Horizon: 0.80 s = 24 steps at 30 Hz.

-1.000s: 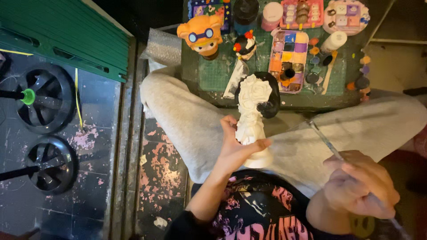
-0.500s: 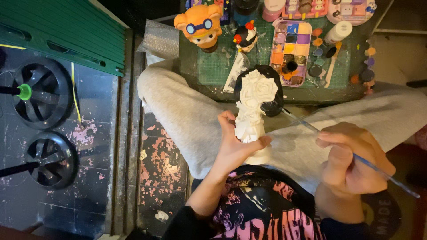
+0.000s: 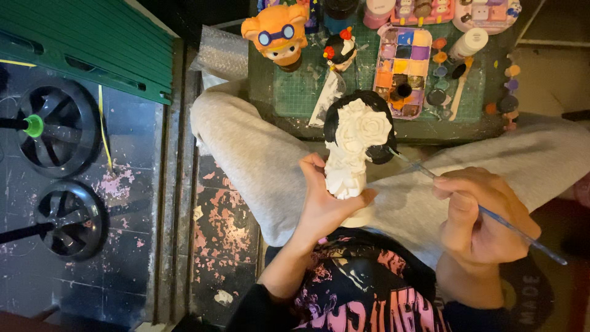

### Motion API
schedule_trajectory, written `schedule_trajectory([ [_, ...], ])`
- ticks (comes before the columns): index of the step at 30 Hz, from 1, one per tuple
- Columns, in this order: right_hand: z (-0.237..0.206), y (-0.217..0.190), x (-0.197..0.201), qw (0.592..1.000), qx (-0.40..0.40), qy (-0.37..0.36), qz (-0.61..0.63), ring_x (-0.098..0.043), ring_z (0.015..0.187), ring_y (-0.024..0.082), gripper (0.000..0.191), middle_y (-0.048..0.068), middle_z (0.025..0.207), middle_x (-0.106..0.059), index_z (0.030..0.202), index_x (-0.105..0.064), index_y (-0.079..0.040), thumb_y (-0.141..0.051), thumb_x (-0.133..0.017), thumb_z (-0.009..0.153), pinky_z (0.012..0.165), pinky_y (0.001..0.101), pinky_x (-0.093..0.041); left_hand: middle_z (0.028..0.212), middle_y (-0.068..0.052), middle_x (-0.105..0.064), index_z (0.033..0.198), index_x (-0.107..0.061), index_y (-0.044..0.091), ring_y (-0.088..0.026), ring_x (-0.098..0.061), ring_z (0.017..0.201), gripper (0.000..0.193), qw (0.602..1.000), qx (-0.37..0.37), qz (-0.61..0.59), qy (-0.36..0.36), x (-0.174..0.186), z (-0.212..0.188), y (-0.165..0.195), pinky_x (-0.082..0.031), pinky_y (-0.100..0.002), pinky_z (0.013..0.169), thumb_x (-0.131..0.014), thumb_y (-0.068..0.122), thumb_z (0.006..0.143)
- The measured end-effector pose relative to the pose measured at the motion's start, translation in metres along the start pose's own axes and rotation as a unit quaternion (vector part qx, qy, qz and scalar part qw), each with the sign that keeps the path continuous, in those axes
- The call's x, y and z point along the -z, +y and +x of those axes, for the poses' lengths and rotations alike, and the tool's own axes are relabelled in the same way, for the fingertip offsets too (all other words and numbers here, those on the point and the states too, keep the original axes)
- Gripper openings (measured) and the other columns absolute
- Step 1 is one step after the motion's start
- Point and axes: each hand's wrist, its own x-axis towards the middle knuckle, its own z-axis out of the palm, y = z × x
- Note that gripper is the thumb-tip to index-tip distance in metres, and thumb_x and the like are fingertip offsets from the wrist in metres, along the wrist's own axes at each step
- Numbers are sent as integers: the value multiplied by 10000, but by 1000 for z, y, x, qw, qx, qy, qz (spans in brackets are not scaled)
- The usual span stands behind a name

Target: The person sits on the floor holding a small white bust figurine on their lap and paints its black hair and details with a small paintbrush, dipping the brush toward the paint palette on the table and rotating the figurine to reach different sides.

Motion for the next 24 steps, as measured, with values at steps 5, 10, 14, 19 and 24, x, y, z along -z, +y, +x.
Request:
schedule_trajectory([
  [5,17,-11,1,999,17,-12,25,-680,711,213,210,176,856,-691,1073,-674,83,-103,-600,1133,683,268,-545,1141,-90,-438,1165,-215,82,-132,-478,1056,789,999,-27,24,6,1,-1,-2,-471,-284,914,-884,90,748],
  [10,26,-23,0,988,111,-102,-45,-697,739,321,125,220,871,-700,1016,-661,96,7,-574,1027,699,407,-575,1125,-89,-447,1148,-219,86,-132,-484,1046,793,999,-29,40,19,-1,-1,-2,-478,-283,904,-900,105,742],
  [14,-7,-8,-4,993,111,-10,-35,-719,753,297,138,204,902,-699,1118,-648,89,-12,-554,1100,717,417,-622,1131,-87,-450,1163,-211,89,-128,-479,1053,798,999,-24,20,13,-3,-2,0,-470,-281,911,-893,124,750],
  [19,-61,45,6,958,-51,216,183,-690,610,207,175,152,867,-685,1006,-528,2,-134,-542,1116,503,387,-578,1132,-97,-458,1154,-211,91,-137,-482,1059,807,1000,-12,18,0,-2,-4,3,-470,-288,920,-908,128,749],
  [24,-91,64,16,888,-169,221,367,-671,718,232,334,175,1009,-662,1072,-509,32,-253,-533,1244,511,383,-527,1152,-101,-453,1158,-215,89,-141,-482,1083,795,1000,-11,12,-17,-3,-7,7,-473,-292,940,-902,132,758],
])
